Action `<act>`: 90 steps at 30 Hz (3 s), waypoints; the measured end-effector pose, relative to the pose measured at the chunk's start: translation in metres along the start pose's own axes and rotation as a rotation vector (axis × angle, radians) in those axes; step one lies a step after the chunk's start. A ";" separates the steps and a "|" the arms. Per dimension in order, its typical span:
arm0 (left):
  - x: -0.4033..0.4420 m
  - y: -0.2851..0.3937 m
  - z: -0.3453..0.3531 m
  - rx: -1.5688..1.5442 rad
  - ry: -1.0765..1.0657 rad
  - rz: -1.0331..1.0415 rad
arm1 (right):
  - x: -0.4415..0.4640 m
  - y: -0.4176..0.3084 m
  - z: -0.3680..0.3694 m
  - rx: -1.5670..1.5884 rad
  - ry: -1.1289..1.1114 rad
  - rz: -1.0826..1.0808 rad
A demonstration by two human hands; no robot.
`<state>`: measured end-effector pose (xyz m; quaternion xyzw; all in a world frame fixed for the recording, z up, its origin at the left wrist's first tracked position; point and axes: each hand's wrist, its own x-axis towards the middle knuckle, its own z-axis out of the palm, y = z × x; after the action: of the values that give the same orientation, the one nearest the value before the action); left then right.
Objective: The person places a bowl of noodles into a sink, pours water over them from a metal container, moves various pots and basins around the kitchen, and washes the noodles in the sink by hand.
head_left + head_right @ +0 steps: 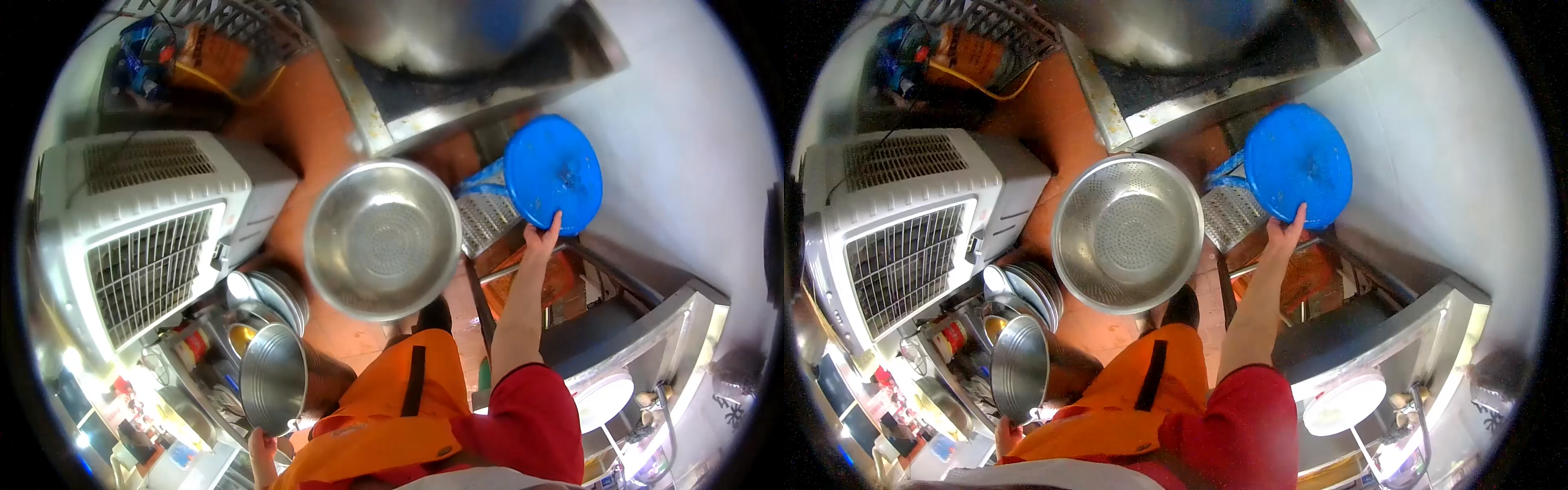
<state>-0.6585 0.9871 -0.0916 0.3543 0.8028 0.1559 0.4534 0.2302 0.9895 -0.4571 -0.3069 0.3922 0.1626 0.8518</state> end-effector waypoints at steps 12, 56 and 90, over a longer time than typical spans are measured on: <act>-0.015 -0.001 0.038 -0.624 0.078 -0.331 | -0.101 -0.051 0.074 -0.093 -0.080 -0.036; -0.316 -0.380 -0.039 -0.860 0.564 -0.364 | -0.726 0.018 -0.171 -0.915 -0.958 1.045; -0.265 -0.206 -0.027 -0.709 0.319 -0.185 | -0.432 0.169 -0.430 -1.945 -1.073 0.232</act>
<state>-0.6796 0.6565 -0.0310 0.0733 0.7880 0.4349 0.4296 -0.3778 0.8225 -0.4081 -0.6944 -0.2943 0.5902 0.2878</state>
